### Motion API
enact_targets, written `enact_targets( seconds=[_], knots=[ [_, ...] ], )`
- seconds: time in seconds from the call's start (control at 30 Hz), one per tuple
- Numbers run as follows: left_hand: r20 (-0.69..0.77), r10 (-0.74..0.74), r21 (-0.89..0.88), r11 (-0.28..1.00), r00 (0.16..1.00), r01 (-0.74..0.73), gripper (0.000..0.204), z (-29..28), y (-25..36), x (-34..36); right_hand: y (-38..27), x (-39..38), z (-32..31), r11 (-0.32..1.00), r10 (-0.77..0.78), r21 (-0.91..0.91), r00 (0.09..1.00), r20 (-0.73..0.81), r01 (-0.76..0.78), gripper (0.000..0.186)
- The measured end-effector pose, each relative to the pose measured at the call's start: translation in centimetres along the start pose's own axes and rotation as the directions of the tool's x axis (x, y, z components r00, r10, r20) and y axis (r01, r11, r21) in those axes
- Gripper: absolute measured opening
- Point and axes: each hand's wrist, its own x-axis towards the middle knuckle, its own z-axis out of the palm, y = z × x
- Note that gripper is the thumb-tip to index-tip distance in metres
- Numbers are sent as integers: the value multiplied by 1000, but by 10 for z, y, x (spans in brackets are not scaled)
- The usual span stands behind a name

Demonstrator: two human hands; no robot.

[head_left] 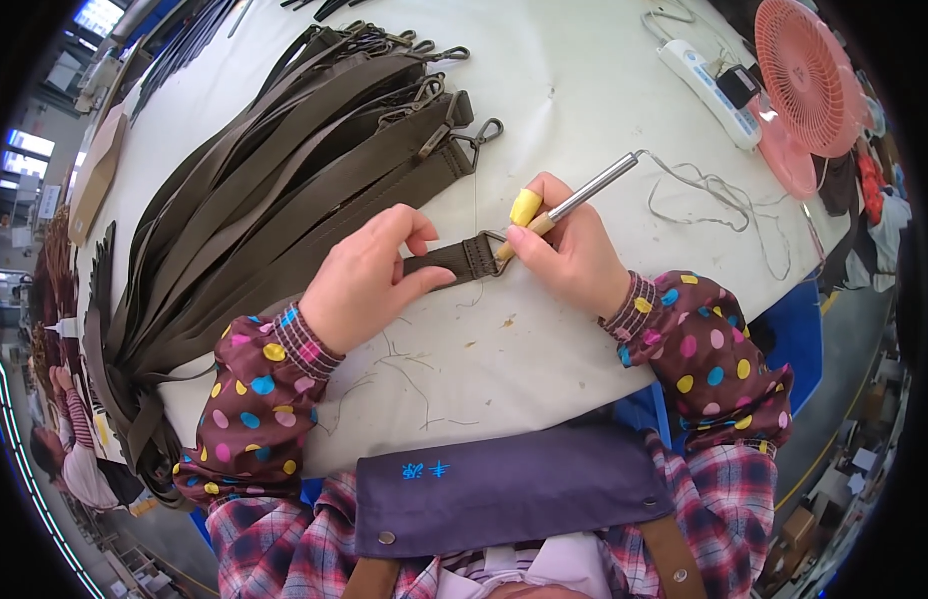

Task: Finishing leather straps by burning or trimming excess threads with a specialized tool.

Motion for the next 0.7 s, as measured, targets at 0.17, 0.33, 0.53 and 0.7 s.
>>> enact_targets(
  seconds=[0.17,0.33,0.53,0.7],
  knots=[
    [54,-39,58,998,998,36,39,11,0,5,-8,0,0,995,98,26,995,28,-99,14],
    [-397,348,607,794,849,-41,46,-16,-22,-10,-2,-1,-4,999,37,33,999,3,-37,14],
    [-453,37,653,694,891,303,78,-44,-103,-70,-14,-1,4,995,91,30,994,55,-93,15],
    [-418,185,665,729,890,161,57,-58,-122,-75,-5,-7,4,998,60,-4,989,135,-60,16]
  ],
)
